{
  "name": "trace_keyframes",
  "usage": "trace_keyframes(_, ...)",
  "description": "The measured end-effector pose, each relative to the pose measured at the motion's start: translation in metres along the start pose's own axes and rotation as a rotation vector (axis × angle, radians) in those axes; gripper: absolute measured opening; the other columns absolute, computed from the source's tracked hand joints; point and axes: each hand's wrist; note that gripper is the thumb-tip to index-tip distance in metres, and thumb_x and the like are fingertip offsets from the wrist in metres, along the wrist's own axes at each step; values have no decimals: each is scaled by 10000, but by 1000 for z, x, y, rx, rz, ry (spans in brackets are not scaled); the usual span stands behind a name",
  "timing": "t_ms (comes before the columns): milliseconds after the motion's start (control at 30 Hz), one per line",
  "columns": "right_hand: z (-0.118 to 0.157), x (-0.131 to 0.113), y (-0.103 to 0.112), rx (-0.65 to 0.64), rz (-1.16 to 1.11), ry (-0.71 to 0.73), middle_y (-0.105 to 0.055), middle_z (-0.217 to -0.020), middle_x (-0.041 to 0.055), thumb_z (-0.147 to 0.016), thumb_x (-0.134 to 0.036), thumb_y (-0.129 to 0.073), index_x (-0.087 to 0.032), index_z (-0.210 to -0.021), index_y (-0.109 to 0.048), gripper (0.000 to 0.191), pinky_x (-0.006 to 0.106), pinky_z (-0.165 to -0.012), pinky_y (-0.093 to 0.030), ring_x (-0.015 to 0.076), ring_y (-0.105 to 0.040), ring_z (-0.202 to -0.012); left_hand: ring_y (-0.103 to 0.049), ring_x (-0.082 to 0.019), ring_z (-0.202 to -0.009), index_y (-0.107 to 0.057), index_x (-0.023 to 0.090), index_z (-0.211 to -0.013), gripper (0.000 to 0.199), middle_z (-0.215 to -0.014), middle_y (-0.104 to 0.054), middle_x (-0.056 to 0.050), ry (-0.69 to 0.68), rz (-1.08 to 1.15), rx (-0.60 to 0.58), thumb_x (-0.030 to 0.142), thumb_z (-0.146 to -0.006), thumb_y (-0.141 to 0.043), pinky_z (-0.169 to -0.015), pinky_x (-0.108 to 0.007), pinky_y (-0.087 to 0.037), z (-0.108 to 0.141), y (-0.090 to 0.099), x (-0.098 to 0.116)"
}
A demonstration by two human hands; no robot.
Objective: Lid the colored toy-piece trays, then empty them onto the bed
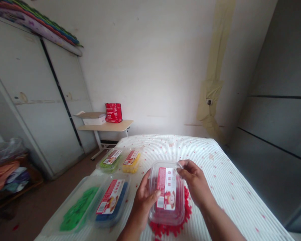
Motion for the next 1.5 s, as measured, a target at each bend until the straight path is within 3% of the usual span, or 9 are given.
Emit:
trace_keyframes(200, -1, 0, 2, -46, -85, -19, -529, -654, -30, -658, -243, -682, -182, -717, -575, 136, 223, -558, -335, 98, -441, -588, -593, -295, -1005, -358, 197, -1333, 856, -1159, -602, -129, -21, -52, -8, 311, -578, -746, -838, -375, -489, 1, 1, 2)
trace_keyframes(500, -2, 1, 3, -46, -74, -19, -513, -660, -34, -645, -248, -698, -182, -719, -566, 165, 221, -548, -323, 92, -420, -579, -549, -282, -1084, -438, 226, -1287, 788, -1231, -564, -106, -57, -31, 58, 274, -566, -752, -865, -336, -475, 3, -1, 4)
trace_keyframes(767, 2, 0, -4, -74, 71, -29, -534, -762, -7, -646, -395, -704, -196, -884, -551, 346, 250, -589, -403, 130, -504, -656, -611, -298, -985, -426, 207, -1291, 786, -1111, -639, -122, 0, 61, 60, 283, -579, -749, -851, -392, -481, -1, -1, 6)
trace_keyframes(967, 3, 6, -7, -148, 196, -59, -540, -788, -7, -640, -363, -689, -202, -937, -528, 375, 268, -615, -430, 136, -533, -665, -619, -287, -973, -378, 217, -1326, 767, -1123, -632, -124, -16, 66, 43, 245, -638, -716, -825, -374, -495, -2, 3, 10)
trace_keyframes(1133, 2, 17, -5, -185, 382, -13, -568, -813, 16, -683, -350, -643, -200, -915, -518, 304, 268, -617, -446, 163, -559, -734, -633, -275, -945, -357, 228, -1337, 720, -1109, -642, -114, -29, 78, 87, 275, -691, -672, -835, -385, -490, -4, 2, 5)
trace_keyframes(1333, 7, 22, -7, -26, 782, 175, -537, -657, -14, -774, -342, -546, -194, -868, -503, 181, 251, -543, -410, 134, -519, -571, -564, -282, -1083, -367, 247, -1334, 721, -1188, -607, -99, -24, 121, 135, 306, -688, -684, -939, -402, -426, -4, -3, 3)
trace_keyframes(1500, 12, 25, -12, 16, 841, 307, -573, -691, 13, -844, -332, -440, -185, -879, -505, 165, 235, -516, -408, 124, -534, -536, -461, -258, -1207, -401, 252, -1321, 642, -1260, -557, -81, 78, 286, 118, 524, -759, -548, -1028, -391, -336, -8, 9, -8)
Point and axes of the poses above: each hand's wrist, its own z-axis away from the middle knuckle, its own y-axis out of the back of the hand, x = y × z
